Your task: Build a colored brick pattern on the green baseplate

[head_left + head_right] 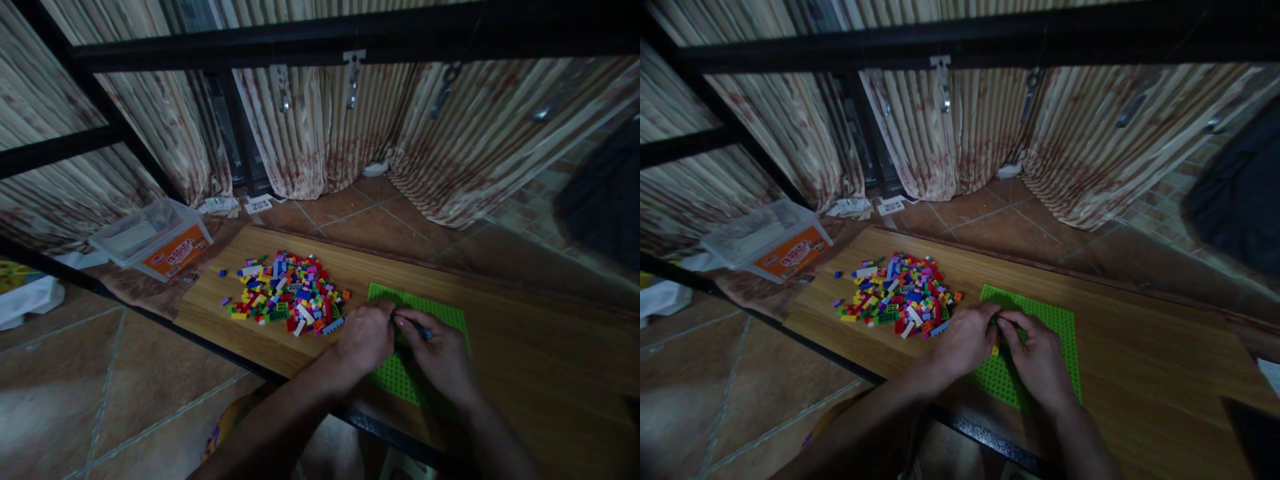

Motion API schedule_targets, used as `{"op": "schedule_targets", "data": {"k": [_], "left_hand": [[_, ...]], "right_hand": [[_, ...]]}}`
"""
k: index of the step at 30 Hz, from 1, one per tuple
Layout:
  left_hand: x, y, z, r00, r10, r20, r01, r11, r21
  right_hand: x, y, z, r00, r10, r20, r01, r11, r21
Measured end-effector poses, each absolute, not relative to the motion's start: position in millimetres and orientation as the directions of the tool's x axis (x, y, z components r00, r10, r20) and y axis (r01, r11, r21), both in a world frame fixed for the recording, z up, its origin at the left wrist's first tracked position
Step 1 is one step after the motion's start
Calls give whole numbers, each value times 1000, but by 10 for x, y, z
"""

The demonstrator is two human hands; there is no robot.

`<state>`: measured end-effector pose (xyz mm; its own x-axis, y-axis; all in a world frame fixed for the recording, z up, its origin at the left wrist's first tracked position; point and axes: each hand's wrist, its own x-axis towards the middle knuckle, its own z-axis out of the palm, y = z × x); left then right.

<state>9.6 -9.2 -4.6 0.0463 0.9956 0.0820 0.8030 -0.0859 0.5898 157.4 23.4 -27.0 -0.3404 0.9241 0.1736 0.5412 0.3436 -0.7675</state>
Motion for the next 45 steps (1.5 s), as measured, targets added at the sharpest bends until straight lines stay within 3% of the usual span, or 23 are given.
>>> {"op": "schedule_targets", "data": {"k": [4, 12, 19, 31, 35, 39, 43, 45], "left_hand": [[-96, -32, 61, -75, 991, 112, 767, -15, 641], [-685, 63, 263, -354, 921, 162, 702, 147, 697], [-836, 14, 279, -383, 911, 152, 716, 189, 671], [-953, -70, 314, -331, 933, 142, 740, 163, 653], [-959, -80, 301, -252, 962, 101, 747, 127, 653], [-945, -93, 284, -138, 989, 51, 763, 73, 642], [-921, -94, 274, -63, 998, 24, 769, 33, 638], [-903, -89, 272, -66, 998, 14, 769, 42, 638]], "right_hand": [[1539, 208, -257, -332, 916, 225, 541, 381, -750], [1147, 17, -301, -614, 715, 335, 503, 681, -533], [819, -26, -488, -671, 627, 396, 480, 774, -412], [728, -49, -494, -675, 664, 321, 547, 742, -387], [723, -71, -412, -672, 667, 323, 520, 735, -436], [848, -34, -280, -603, 735, 310, 499, 651, -573], [1109, 108, -161, -345, 917, 201, 457, 352, -817], [1264, 205, -127, -152, 986, 66, 308, 111, -945]]}}
